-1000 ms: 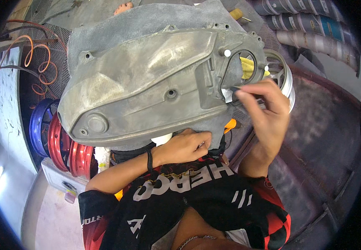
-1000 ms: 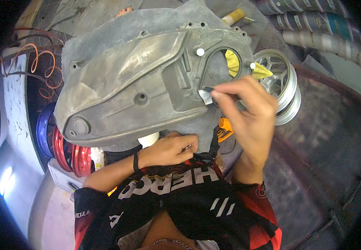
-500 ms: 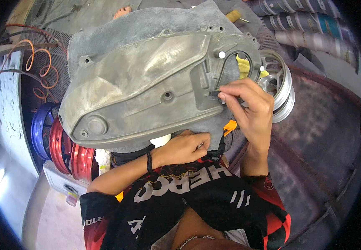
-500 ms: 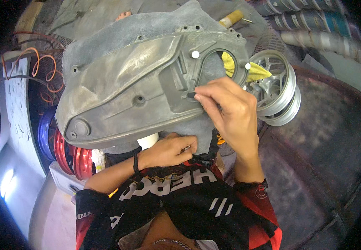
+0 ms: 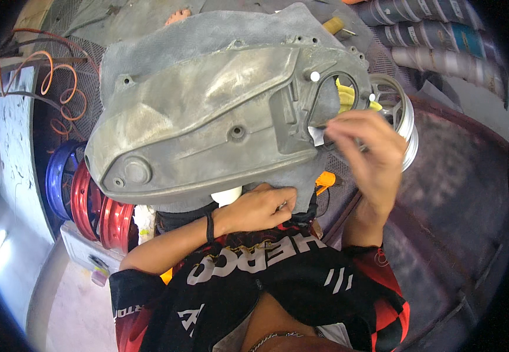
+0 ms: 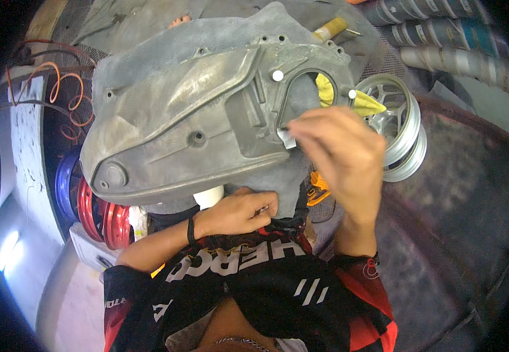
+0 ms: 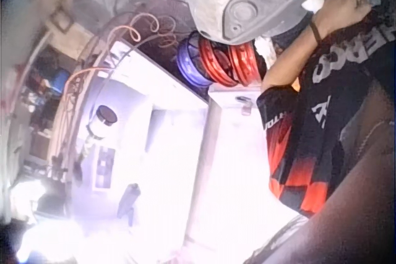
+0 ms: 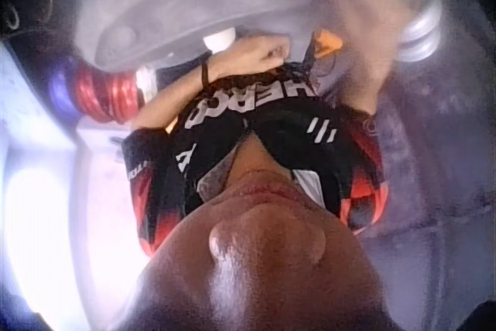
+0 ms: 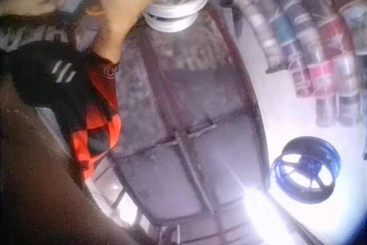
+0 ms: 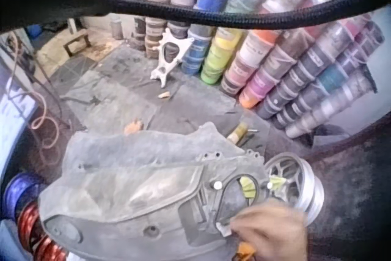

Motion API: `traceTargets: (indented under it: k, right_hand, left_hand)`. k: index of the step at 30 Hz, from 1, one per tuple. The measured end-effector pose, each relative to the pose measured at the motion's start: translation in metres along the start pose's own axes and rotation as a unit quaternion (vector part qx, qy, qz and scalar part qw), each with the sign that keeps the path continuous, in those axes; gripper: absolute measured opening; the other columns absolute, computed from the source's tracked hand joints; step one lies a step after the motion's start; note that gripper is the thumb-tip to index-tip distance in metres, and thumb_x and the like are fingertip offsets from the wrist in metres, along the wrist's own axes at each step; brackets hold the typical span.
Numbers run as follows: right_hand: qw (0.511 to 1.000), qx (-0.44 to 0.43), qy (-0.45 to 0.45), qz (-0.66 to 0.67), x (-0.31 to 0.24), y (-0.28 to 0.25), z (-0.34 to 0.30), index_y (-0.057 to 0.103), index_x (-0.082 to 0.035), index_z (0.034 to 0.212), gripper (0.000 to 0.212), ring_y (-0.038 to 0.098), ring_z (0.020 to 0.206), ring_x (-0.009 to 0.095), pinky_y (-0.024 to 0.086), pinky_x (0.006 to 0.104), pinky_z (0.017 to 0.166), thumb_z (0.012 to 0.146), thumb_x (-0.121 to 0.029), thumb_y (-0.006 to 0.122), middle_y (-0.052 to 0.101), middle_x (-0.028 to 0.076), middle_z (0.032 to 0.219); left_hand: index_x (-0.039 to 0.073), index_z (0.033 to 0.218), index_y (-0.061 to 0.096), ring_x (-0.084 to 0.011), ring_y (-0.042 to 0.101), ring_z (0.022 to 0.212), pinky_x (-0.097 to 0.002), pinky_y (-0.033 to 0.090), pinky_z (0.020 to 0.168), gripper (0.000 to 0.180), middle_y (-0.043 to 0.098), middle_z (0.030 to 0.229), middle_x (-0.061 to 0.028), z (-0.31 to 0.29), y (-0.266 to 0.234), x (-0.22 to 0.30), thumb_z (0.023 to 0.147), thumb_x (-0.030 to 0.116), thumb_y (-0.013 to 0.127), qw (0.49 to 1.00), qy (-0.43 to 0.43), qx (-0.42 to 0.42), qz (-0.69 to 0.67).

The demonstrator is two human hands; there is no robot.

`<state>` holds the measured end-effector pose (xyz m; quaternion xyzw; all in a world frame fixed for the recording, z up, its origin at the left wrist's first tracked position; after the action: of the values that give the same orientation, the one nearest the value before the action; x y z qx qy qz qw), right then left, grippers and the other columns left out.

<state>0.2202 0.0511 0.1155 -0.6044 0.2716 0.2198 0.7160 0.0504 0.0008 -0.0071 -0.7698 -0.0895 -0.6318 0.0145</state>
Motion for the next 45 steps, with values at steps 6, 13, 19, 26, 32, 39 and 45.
traceTargets:
  k: [6,13,19,26,32,39,45]
  right_hand:
    - [0.999,-0.013,-0.044,-0.019,-0.003,-0.006,0.005,0.074,-0.001,0.090,0.019,0.071,0.083,0.028,0.055,0.0364,0.072,0.072,0.003,0.079,0.073,0.012,0.088]
    - [0.995,-0.051,-0.083,0.012,0.001,0.005,0.008,0.073,-0.002,0.092,0.021,0.071,0.083,0.027,0.055,0.0362,0.072,0.073,0.002,0.080,0.073,0.011,0.089]
    - [0.992,-0.071,-0.105,0.020,-0.002,0.006,0.006,0.074,-0.002,0.095,0.023,0.070,0.082,0.027,0.055,0.0371,0.073,0.072,0.002,0.079,0.073,0.010,0.089]
    - [0.984,-0.051,-0.167,-0.033,0.003,-0.015,0.012,0.075,-0.004,0.098,0.026,0.069,0.080,0.025,0.053,0.0355,0.073,0.072,0.000,0.078,0.075,0.006,0.089]
    - [0.979,-0.071,-0.188,0.020,0.012,-0.005,0.005,0.075,-0.006,0.110,0.035,0.066,0.077,0.021,0.053,0.0340,0.073,0.075,-0.003,0.080,0.077,0.004,0.096]
    - [0.980,-0.069,-0.188,-0.002,0.021,-0.004,0.007,0.075,-0.008,0.115,0.044,0.064,0.078,0.020,0.053,0.0320,0.071,0.072,-0.004,0.083,0.078,0.004,0.102]
    - [0.982,-0.071,-0.171,0.039,0.019,0.001,0.002,0.076,-0.009,0.112,0.040,0.063,0.078,0.020,0.052,0.0307,0.069,0.073,-0.005,0.085,0.078,0.001,0.098]
  left_hand:
    - [0.007,0.099,0.058,-0.0341,0.066,0.075,-0.0446,0.050,0.073,0.011,0.066,0.083,-0.0122,-0.002,0.001,-0.002,0.093,0.016,0.059,0.999,-0.028,-0.021,0.002]
    - [0.006,0.099,0.058,-0.0344,0.067,0.078,-0.0453,0.051,0.074,0.011,0.066,0.083,-0.0126,-0.001,0.000,0.000,0.092,0.014,0.059,0.999,-0.031,-0.014,-0.006]
    - [0.005,0.096,0.058,-0.0346,0.066,0.074,-0.0436,0.051,0.069,0.009,0.065,0.079,-0.0121,-0.001,0.002,-0.002,0.091,0.012,0.059,1.000,-0.007,0.002,-0.009]
    - [0.004,0.096,0.058,-0.0345,0.066,0.072,-0.0433,0.050,0.067,0.008,0.064,0.078,-0.0129,0.003,0.002,-0.002,0.091,0.010,0.059,1.000,-0.004,0.004,-0.024]
    - [0.004,0.095,0.057,-0.0335,0.065,0.070,-0.0430,0.050,0.067,0.007,0.064,0.078,-0.0130,0.003,0.001,0.000,0.091,0.010,0.058,1.000,-0.002,0.014,-0.017]
    - [0.005,0.095,0.058,-0.0315,0.065,0.068,-0.0426,0.049,0.065,0.007,0.064,0.077,-0.0125,0.005,-0.004,0.004,0.091,0.010,0.059,1.000,-0.005,0.012,-0.007]
    - [0.005,0.096,0.059,-0.0303,0.065,0.067,-0.0419,0.049,0.063,0.007,0.064,0.076,-0.0123,0.006,-0.003,0.003,0.091,0.010,0.059,1.000,-0.006,0.008,-0.013]
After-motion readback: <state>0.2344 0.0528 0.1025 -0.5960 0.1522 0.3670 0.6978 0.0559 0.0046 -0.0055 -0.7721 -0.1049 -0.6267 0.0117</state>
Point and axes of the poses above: each hand's wrist, its own z-axis towards the middle knuckle, its own y-axis out of the palm, x = y × z, the point moved 6 cm from there along z, towards the middle knuckle
